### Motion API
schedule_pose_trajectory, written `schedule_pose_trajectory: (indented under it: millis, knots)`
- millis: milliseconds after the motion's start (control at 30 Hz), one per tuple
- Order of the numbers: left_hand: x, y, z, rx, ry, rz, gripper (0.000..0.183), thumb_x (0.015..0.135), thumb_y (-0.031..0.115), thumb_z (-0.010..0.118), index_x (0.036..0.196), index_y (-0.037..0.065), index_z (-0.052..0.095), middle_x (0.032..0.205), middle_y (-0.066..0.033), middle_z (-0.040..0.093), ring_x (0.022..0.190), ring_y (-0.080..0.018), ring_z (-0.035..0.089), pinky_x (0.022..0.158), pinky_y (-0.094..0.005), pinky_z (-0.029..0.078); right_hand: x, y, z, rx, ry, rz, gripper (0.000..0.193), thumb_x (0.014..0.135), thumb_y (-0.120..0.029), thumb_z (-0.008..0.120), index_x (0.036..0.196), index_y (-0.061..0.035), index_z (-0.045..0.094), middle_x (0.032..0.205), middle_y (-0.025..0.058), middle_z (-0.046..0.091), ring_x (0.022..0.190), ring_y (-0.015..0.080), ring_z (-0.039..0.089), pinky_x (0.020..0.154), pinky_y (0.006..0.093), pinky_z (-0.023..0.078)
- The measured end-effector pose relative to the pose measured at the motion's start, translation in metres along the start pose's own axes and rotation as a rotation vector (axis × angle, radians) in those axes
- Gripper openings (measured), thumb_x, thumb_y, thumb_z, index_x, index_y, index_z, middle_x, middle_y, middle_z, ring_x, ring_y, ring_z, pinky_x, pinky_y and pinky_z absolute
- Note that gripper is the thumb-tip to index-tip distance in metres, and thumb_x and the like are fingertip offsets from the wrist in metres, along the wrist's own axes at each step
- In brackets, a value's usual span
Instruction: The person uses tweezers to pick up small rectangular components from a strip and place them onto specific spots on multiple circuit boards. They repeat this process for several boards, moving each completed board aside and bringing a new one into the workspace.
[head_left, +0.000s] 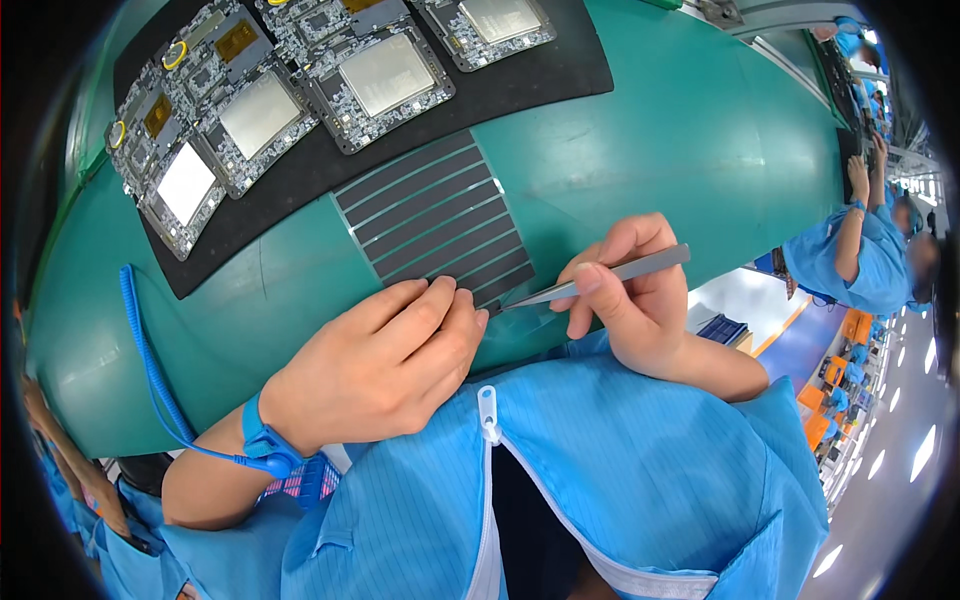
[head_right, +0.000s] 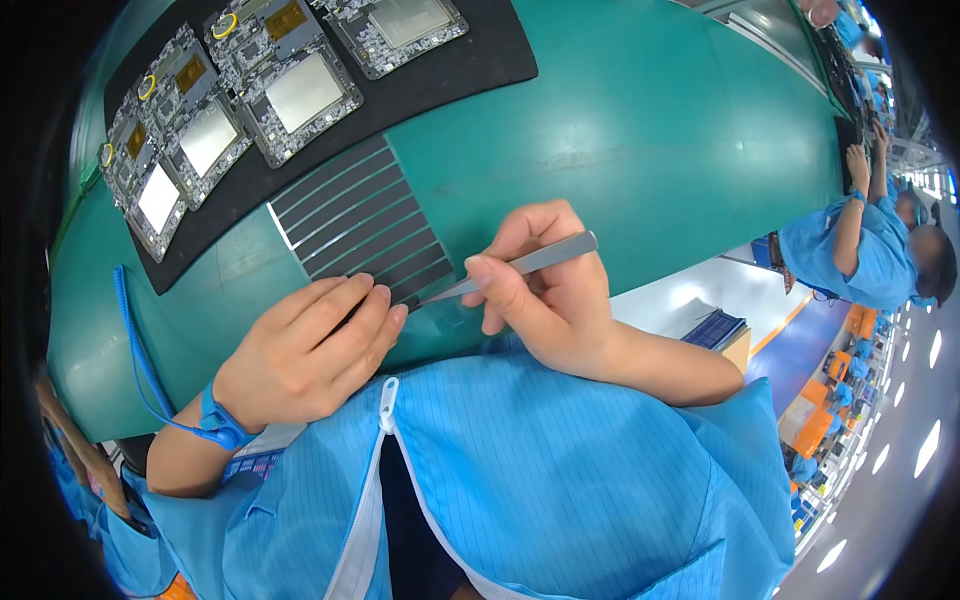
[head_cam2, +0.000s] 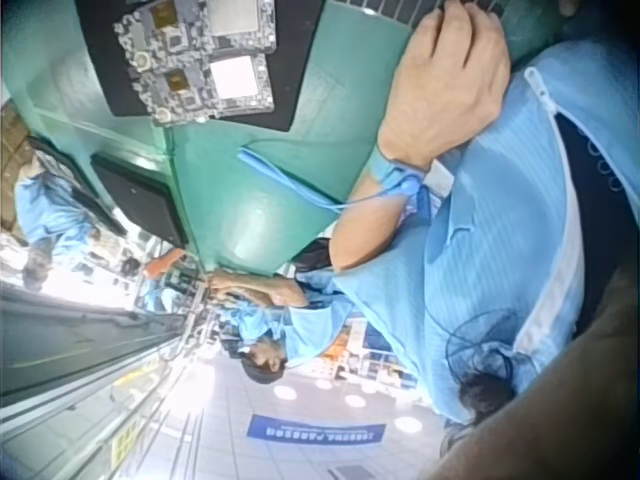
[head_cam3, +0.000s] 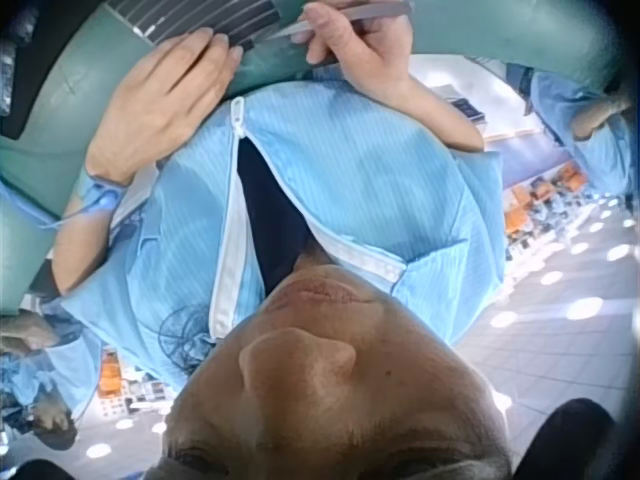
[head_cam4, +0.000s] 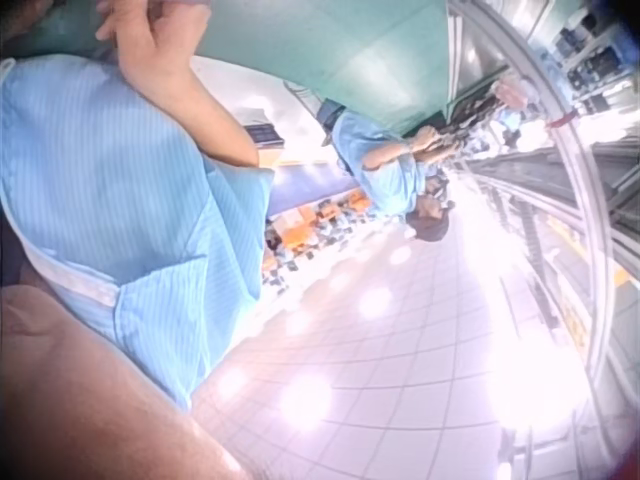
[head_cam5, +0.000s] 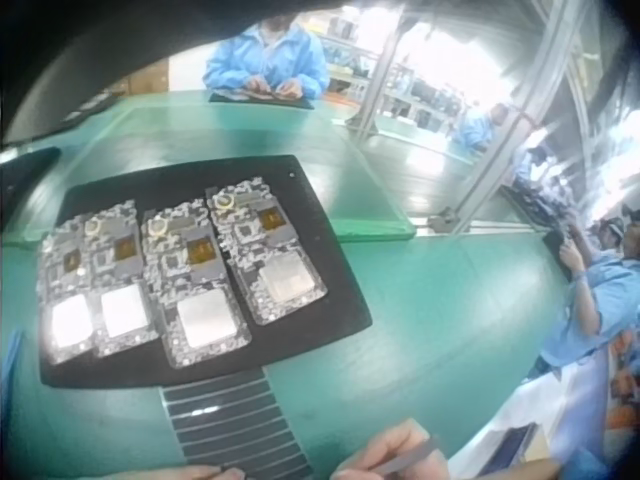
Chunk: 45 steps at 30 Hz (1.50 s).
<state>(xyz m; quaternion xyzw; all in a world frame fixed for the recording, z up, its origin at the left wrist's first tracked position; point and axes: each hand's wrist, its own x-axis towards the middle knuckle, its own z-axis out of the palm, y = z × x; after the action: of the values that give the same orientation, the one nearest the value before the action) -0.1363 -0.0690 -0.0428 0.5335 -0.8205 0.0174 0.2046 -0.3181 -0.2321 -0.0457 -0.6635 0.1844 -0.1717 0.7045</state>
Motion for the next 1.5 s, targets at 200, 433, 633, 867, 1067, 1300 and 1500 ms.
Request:
schedule_pose_trajectory:
  millis: [200,433,633,867,1067,1300,1500]
  knots:
    - [-0.001,0.001,0.001,-0.003,0.001,-0.009,0.030,0.067,0.007,0.065,0.095,-0.003,0.065,0.098,-0.0132,0.060,0.092,-0.0264,0.059,0.075,-0.0336,0.053,-0.001,0.000,-0.001,-0.022,0.031,0.007,0.021,0.089,-0.003,0.056,0.097,-0.0003,0.036,0.077,0.0078,0.055,0.055,0.0063,0.057,0.044,0.0163,0.045]
    - [-0.001,0.001,-0.002,0.003,-0.013,-0.010,0.027,0.069,0.007,0.064,0.095,-0.002,0.065,0.098,-0.0125,0.060,0.093,-0.0253,0.059,0.076,-0.0329,0.053,0.003,-0.001,0.005,-0.042,0.035,-0.037,0.021,0.090,-0.002,0.054,0.097,-0.0012,0.035,0.071,0.0078,0.055,0.049,0.0063,0.054,0.043,0.0166,0.044]
    - [0.002,-0.008,-0.008,-0.084,-0.002,-0.045,0.026,0.071,0.006,0.066,0.095,-0.004,0.064,0.096,-0.0128,0.061,0.092,-0.0253,0.060,0.076,-0.0319,0.052,0.031,-0.019,-0.005,0.275,0.095,-0.103,0.016,0.093,-0.006,0.047,0.099,-0.0055,0.032,0.063,0.0126,0.056,0.043,0.0103,0.050,0.040,0.0189,0.042]
    - [0.026,-0.068,-0.019,0.306,0.172,-0.462,0.039,0.068,0.009,0.069,0.103,-0.005,0.061,0.102,-0.0170,0.058,0.098,-0.0299,0.057,0.079,-0.0348,0.050,0.161,-0.023,0.011,0.146,0.073,-0.135,0.025,0.094,-0.017,0.052,0.104,-0.0028,0.035,0.072,0.0121,0.058,0.053,0.0129,0.059,0.042,0.0195,0.043]
    - [0.009,-0.068,-0.013,0.402,0.116,-0.419,0.043,0.068,0.009,0.069,0.107,-0.006,0.061,0.103,-0.0177,0.060,0.098,-0.0304,0.058,0.077,-0.0339,0.051,0.174,-0.015,0.029,0.143,-0.035,-0.143,0.027,0.093,-0.016,0.054,0.103,-0.0017,0.034,0.077,0.0098,0.056,0.060,0.0154,0.064,0.048,0.0219,0.051]
    - [0.010,-0.072,-0.013,0.416,0.120,-0.394,0.041,0.066,0.009,0.069,0.103,-0.006,0.063,0.101,-0.0191,0.061,0.096,-0.0322,0.060,0.075,-0.0336,0.053,0.174,-0.012,0.029,0.113,-0.043,-0.138,0.025,0.093,-0.014,0.053,0.104,-0.0020,0.034,0.080,0.0086,0.056,0.061,0.0150,0.064,0.049,0.0206,0.052]
    - [0.011,-0.074,-0.012,0.431,0.133,-0.385,0.040,0.067,0.010,0.068,0.104,-0.006,0.063,0.100,-0.0185,0.062,0.095,-0.0317,0.061,0.074,-0.0342,0.053,0.175,-0.011,0.029,0.118,-0.042,-0.146,0.025,0.093,-0.013,0.053,0.105,-0.0023,0.034,0.080,0.0079,0.056,0.062,0.0144,0.065,0.050,0.0204,0.052]
